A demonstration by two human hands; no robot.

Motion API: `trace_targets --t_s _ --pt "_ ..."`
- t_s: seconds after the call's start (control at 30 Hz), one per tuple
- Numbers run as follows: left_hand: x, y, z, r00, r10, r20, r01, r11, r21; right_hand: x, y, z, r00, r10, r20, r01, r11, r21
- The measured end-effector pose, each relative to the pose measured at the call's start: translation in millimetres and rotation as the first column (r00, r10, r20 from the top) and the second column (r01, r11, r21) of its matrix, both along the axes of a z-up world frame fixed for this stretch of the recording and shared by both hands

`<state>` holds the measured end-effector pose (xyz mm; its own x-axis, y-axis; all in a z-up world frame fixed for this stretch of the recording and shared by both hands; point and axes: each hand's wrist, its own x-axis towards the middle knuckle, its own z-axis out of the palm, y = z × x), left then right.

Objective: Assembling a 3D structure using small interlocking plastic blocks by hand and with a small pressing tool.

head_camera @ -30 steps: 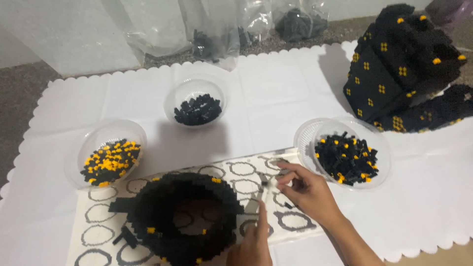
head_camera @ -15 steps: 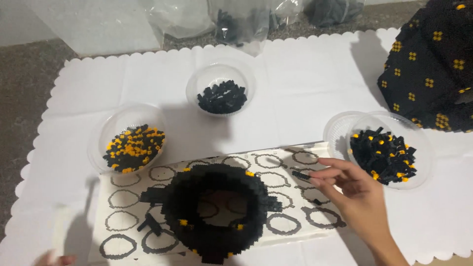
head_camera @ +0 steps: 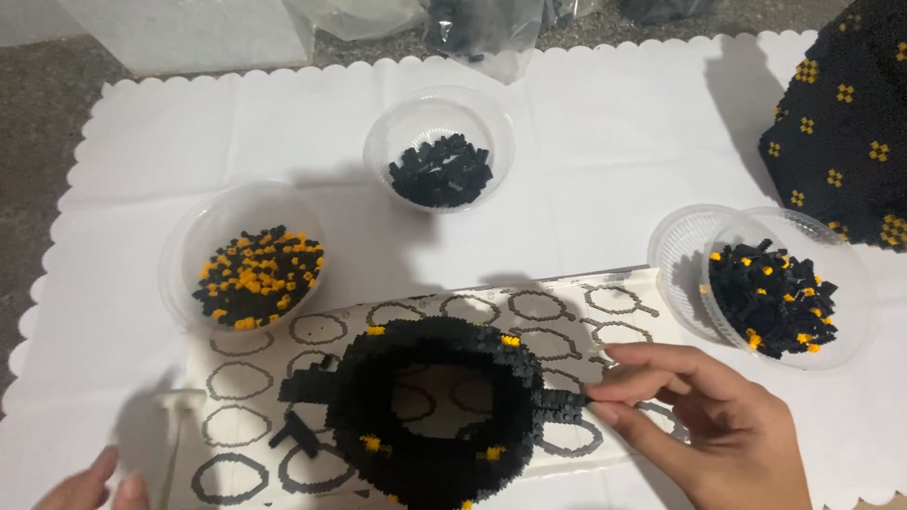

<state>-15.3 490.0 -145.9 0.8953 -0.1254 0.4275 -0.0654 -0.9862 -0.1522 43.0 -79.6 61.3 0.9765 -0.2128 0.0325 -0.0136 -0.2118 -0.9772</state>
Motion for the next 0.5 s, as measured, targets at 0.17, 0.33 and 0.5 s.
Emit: trace_targets --t_s 0.17,0.33,0.5 --pt "109 -224 126 -0.264 0.162 -0.951 -0.274 0.932 0.235 -1 4 4 0.999 0.027 0.017 -0.027 0.999 -0.036" --pt "92 -361 228 0.839 -0.529 0.124 0.395 0.436 -0.808 2 5 1 0.998 0.036 0.054 -0.034 0.999 -0.039" --pt "92 -373 221 0.843 -0.537 0.008 0.292 0.446 -0.846 3 5 -4 0.999 0.031 0.04 -0.029 0.998 -0.054"
